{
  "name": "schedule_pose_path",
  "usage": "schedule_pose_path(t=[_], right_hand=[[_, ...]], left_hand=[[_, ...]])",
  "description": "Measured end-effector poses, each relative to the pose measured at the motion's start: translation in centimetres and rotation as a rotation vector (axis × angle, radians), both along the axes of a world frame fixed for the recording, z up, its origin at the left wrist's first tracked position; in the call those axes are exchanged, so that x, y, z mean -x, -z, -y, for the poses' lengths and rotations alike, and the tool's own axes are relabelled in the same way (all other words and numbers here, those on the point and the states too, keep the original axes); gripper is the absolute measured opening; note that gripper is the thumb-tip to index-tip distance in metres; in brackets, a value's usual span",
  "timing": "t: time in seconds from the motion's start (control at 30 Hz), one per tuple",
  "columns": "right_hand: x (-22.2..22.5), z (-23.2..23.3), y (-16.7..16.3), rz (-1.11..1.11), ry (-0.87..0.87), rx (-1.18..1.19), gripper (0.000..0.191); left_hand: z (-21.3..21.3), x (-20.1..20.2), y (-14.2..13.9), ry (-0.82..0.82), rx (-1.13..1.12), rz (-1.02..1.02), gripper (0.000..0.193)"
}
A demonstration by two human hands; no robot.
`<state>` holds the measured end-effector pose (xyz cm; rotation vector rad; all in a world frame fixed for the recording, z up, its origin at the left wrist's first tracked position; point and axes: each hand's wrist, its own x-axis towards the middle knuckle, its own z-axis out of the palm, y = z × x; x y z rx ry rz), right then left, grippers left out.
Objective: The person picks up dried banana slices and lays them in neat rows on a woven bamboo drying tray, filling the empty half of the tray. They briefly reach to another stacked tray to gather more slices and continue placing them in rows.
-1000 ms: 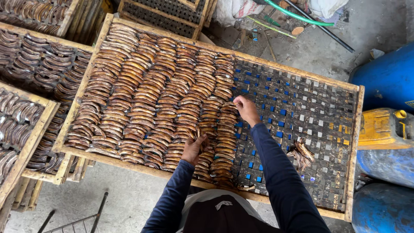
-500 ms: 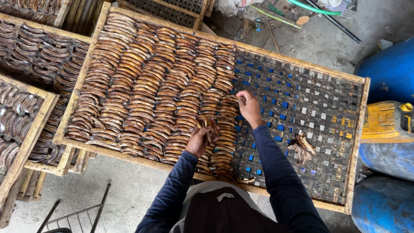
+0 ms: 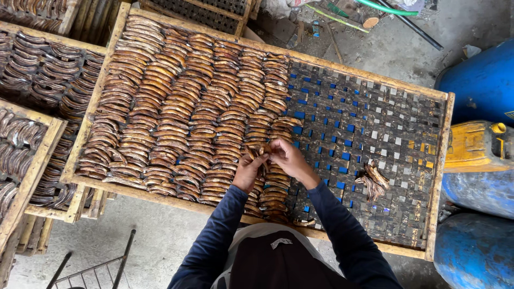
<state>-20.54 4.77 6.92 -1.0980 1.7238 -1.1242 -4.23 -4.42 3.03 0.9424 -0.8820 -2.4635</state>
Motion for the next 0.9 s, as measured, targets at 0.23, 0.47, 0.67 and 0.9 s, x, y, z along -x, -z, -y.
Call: schedule_pose_path(t=[0.23, 0.47, 0.67, 0.9], right_hand=[[-2.1, -0.2, 0.9, -0.053, 0.176, -0.071, 0.020], [-2.3, -0.4, 1.1, 0.043, 0.226, -0.001, 0.021], [-1.4, -1.2, 3.7, 0.729, 0.331, 0.062, 0.013], [-0.9, -1.1, 4.5, 0.723, 0.422, 0.200, 0.008]], left_hand=[[-0.8, 1.2, 0.7, -0.208, -0.080, 0.066, 0.013], [-1.0, 1.5, 0.9, -0.224, 0.099, -0.026, 0.018], [-0.3, 1.0, 0.4, -0.091, 0.177, 0.055, 0.021], [-0.6, 1.3, 0.8, -0.214, -0.098, -0.069, 0.018]])
